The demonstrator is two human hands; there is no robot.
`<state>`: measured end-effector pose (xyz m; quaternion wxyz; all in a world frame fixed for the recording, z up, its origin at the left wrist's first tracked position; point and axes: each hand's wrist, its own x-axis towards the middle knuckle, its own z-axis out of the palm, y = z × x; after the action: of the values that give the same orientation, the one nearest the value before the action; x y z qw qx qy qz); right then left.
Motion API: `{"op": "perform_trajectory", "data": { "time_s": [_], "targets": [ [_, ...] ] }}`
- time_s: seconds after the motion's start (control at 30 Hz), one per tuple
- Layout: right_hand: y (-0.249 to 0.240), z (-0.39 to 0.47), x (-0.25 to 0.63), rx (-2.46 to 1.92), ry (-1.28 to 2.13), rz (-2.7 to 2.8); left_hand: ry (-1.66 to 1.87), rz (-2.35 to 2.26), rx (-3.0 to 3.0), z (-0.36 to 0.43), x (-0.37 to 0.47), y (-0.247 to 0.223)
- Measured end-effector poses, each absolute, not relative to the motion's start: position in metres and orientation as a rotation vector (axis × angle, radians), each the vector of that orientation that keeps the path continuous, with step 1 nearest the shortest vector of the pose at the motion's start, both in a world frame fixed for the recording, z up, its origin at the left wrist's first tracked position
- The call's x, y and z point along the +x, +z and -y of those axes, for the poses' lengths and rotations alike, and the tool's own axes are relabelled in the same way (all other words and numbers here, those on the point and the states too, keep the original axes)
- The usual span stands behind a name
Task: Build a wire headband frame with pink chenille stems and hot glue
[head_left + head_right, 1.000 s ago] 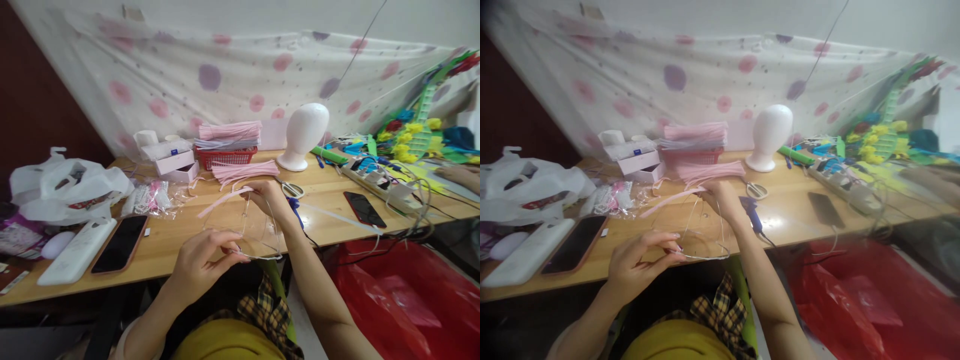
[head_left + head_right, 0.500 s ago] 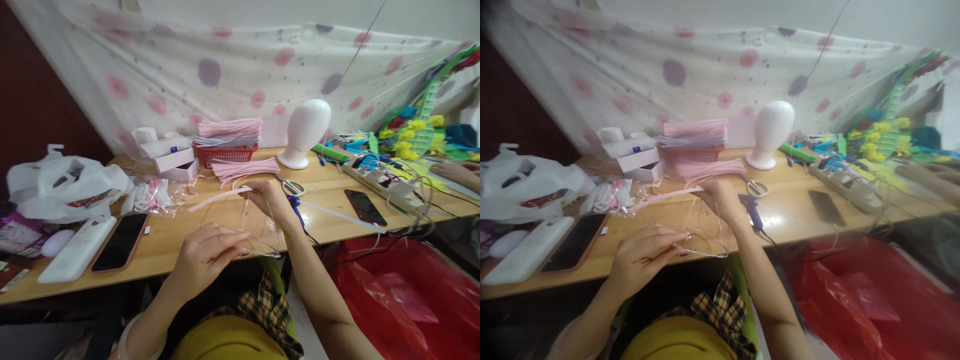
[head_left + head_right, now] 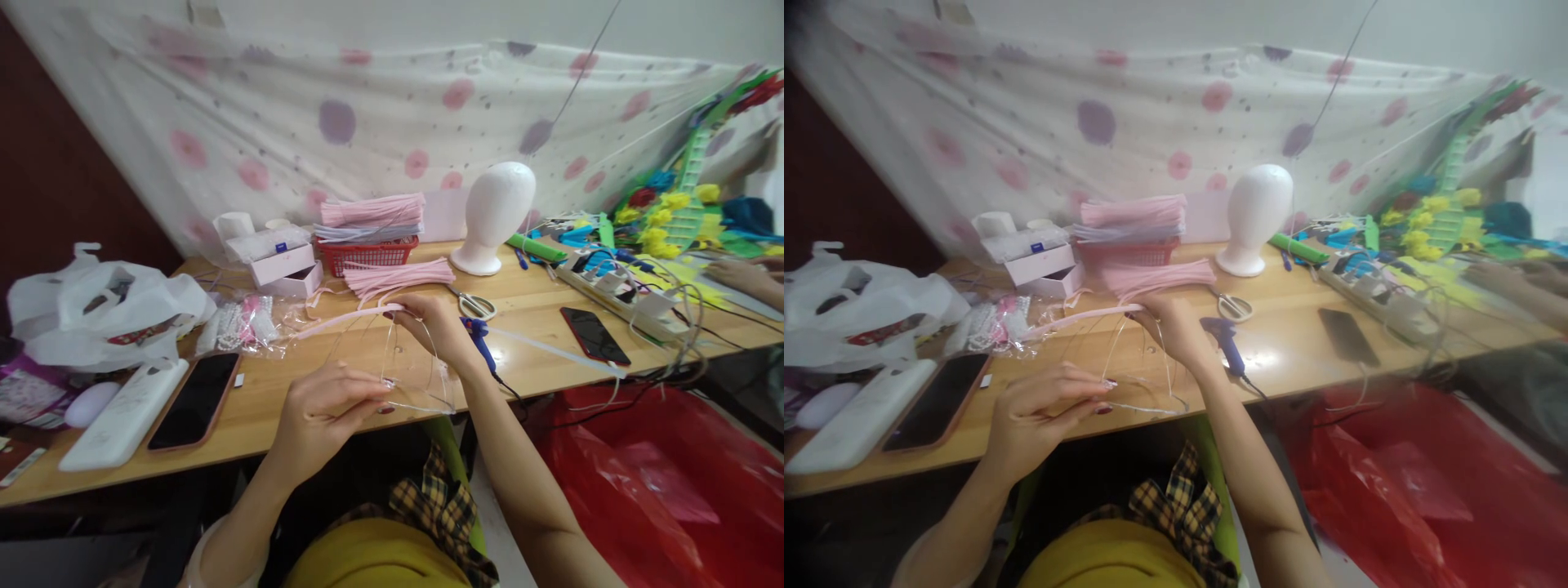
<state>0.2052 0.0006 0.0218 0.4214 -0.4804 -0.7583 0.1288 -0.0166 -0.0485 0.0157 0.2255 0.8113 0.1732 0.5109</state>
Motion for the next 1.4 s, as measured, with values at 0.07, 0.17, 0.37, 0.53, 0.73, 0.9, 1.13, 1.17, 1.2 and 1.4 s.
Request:
{"op": "perform_trajectory", "data": {
  "time_s": [0.07,0.17,0.37,0.53,0.73,0.9,1.13,1.17,1.2,1.4],
  "targets": [
    [0.022,0.001,0.207,-1.259,0.283,1.925,1.411,-0.467,2.252,0.049,-0.018,0.016],
    [0.019,0.000,0.210,-1.284,0.266,1.923,1.446,-0.383,2.341,0.052,-0.018,0.016],
    [0.020,-0.004,0.210,-1.253,0.236,1.893,1.500,-0.504,2.522,0.057,-0.021,-0.001],
    [0.025,-0.004,0.203,-1.319,0.077,1.865,1.481,-0.438,2.485,0.043,-0.021,-0.018],
    [0.019,-0.003,0.200,-1.350,0.039,1.864,1.530,-0.660,2.406,0.034,-0.022,-0.027],
    [0.019,-0.001,0.197,-1.385,-0.009,1.912,1.557,-0.692,2.336,0.037,-0.024,-0.034],
    [0.019,0.001,0.195,-1.370,-0.041,1.940,1.442,-0.487,2.378,0.042,-0.025,-0.025],
    [0.019,0.001,0.195,-1.364,-0.042,1.935,1.436,-0.439,2.415,0.043,-0.025,-0.022],
    [0.019,0.001,0.194,-1.359,-0.039,1.928,1.432,-0.393,2.439,0.044,-0.024,-0.019],
    [0.022,-0.002,0.197,-1.276,0.012,1.886,1.389,-0.328,2.474,0.042,-0.025,-0.014]
  ]
}}
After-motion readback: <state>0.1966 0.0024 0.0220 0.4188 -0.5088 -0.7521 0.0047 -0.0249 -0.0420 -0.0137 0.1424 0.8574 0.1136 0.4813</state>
